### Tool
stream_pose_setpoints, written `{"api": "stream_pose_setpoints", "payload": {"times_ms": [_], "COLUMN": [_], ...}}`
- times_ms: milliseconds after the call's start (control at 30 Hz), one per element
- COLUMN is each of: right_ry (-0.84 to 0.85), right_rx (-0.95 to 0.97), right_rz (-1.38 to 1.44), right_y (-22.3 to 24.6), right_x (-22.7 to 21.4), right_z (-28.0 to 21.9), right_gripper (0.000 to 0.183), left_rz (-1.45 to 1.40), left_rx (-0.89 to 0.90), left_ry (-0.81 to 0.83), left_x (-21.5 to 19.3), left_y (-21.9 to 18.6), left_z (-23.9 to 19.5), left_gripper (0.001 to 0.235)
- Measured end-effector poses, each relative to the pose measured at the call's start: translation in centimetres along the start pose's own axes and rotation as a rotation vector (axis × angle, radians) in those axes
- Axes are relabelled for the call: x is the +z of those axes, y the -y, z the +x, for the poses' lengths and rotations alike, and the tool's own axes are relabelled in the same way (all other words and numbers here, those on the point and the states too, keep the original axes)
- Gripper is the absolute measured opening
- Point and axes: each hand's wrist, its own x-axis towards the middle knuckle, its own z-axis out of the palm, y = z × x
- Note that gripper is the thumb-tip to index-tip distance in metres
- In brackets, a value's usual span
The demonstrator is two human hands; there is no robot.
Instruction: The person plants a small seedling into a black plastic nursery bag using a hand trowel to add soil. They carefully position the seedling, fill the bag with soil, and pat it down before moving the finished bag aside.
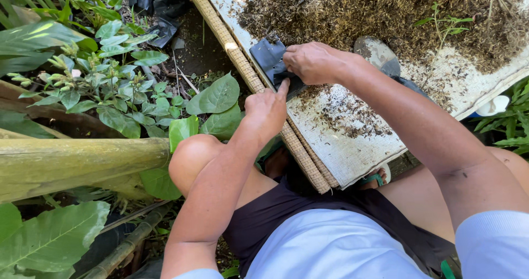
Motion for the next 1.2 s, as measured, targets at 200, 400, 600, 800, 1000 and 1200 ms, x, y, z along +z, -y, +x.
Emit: {"api": "stream_pose_setpoints", "payload": {"times_ms": [200,400,600,800,1000,1200], "right_ry": [-0.026,-0.135,-0.243,-0.296,-0.492,-1.020], "right_rx": [-0.090,-0.200,0.003,0.098,0.227,-0.135], "right_rz": [0.047,-0.036,-0.109,-0.169,-0.266,-0.278], "right_y": [0.5,-0.2,1.2,0.8,1.5,3.7], "right_x": [-0.3,0.9,1.3,-4.5,-12.4,-10.7], "right_z": [-1.3,-1.9,-0.8,0.7,-0.4,-10.6], "right_gripper": [0.023,0.026,0.022,0.031,0.021,0.030], "left_rz": [-0.021,-0.011,-0.002,0.039,-0.061,-0.644], "left_rx": [0.014,0.000,-0.001,0.097,0.010,-0.010], "left_ry": [-0.068,-0.059,-0.040,0.112,0.188,0.120], "left_x": [3.3,5.3,3.1,0.8,-1.7,-11.0], "left_y": [0.3,0.1,0.2,0.8,-0.2,-0.4], "left_z": [1.2,3.0,1.5,1.4,0.5,-5.0], "left_gripper": [0.046,0.050,0.057,0.082,0.066,0.067]}}
